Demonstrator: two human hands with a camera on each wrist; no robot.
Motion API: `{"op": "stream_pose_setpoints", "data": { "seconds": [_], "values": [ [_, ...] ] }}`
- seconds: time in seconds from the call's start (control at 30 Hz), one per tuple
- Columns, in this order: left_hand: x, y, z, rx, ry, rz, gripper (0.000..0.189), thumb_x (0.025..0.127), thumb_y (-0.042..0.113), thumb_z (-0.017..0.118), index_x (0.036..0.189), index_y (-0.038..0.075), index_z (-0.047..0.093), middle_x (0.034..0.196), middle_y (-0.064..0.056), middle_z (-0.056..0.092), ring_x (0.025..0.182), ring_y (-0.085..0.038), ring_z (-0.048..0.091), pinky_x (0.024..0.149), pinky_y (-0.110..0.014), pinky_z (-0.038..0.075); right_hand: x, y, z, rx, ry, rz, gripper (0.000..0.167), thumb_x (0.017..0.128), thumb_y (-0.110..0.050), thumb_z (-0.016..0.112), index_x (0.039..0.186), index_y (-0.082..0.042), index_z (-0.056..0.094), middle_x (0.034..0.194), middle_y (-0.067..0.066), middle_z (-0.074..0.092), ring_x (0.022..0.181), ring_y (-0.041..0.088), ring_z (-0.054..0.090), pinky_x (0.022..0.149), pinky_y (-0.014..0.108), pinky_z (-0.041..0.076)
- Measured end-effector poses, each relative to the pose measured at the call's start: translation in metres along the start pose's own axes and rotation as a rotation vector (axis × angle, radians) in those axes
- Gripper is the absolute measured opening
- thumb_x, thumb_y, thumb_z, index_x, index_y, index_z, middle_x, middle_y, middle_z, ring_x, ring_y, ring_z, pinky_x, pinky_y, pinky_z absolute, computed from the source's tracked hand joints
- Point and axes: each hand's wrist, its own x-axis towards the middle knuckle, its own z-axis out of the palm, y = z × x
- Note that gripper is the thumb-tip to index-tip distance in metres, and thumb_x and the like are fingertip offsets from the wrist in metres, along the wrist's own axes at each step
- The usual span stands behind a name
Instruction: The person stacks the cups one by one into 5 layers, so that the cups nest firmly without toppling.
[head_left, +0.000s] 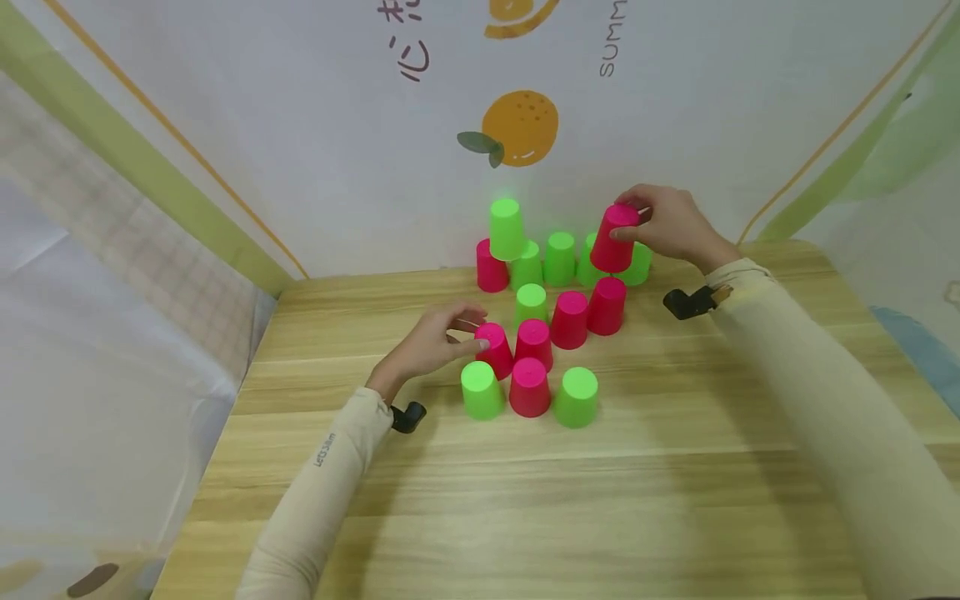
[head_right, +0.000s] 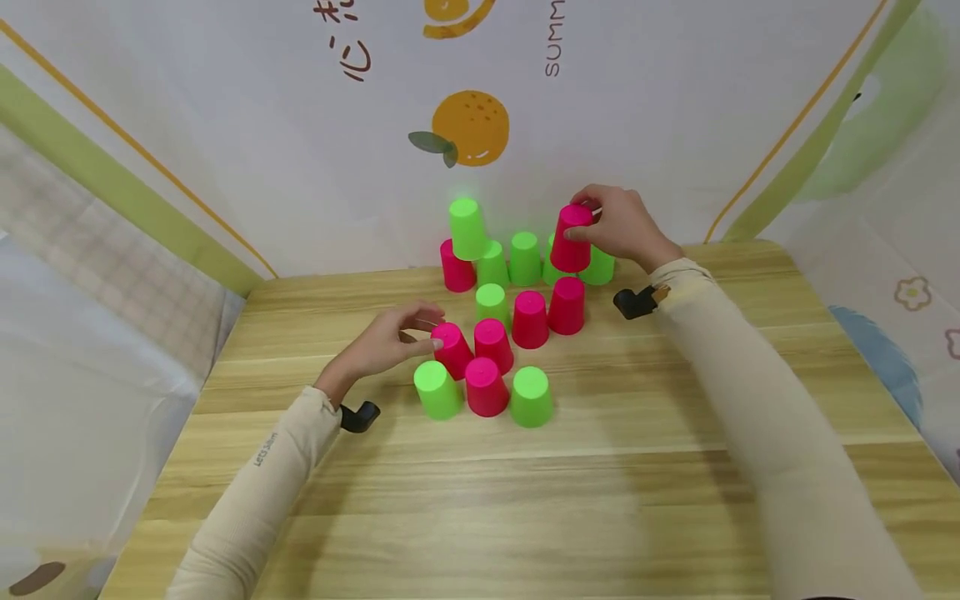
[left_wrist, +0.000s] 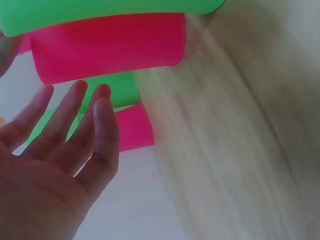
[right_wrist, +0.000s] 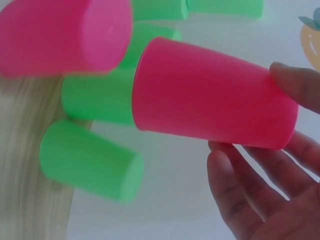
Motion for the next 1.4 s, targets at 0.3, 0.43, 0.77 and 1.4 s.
{"op": "stream_pose_setpoints", "data": {
  "seconds": [0.3,0.43,0.77,1.4],
  "values": [
    [0.004,0.000,0.002,-0.021,-0.035,-0.001,0.052,0.088,0.012,0.076,0.135,0.005,0.056,0.133,-0.011,0.063,0.123,-0.031,0.062,0.096,-0.041,0.060,0.028,-0.018,0.015,0.025,-0.041,-0.006,0.048,0.092,-0.025,0.068,0.132,-0.001,0.057,0.126,0.024,0.063,0.112,0.042,0.063,0.084,0.042,0.057],
    [0.006,-0.002,0.001,-0.013,-0.047,0.012,0.050,0.088,0.011,0.077,0.133,0.007,0.057,0.131,-0.010,0.064,0.122,-0.030,0.063,0.095,-0.040,0.060,0.038,-0.025,0.021,0.045,-0.025,-0.005,0.049,0.092,-0.024,0.068,0.132,0.000,0.057,0.126,0.024,0.063,0.114,0.041,0.062,0.089,0.046,0.057],
    [0.008,-0.009,0.004,-0.033,-0.062,0.001,0.052,0.087,0.010,0.077,0.135,0.007,0.056,0.131,-0.011,0.064,0.122,-0.030,0.063,0.095,-0.038,0.060,0.058,-0.047,0.039,0.075,0.008,0.021,0.052,0.092,-0.023,0.068,0.135,0.002,0.055,0.130,0.024,0.061,0.119,0.038,0.057,0.096,0.047,0.054],
    [0.003,-0.011,0.000,-0.024,-0.068,-0.002,0.053,0.086,0.009,0.078,0.135,0.008,0.058,0.129,-0.011,0.066,0.121,-0.030,0.065,0.096,-0.038,0.060,0.066,-0.056,0.052,0.110,-0.021,0.086,0.055,0.093,-0.022,0.068,0.140,0.000,0.049,0.135,0.022,0.057,0.125,0.036,0.051,0.100,0.048,0.055]
  ]
}}
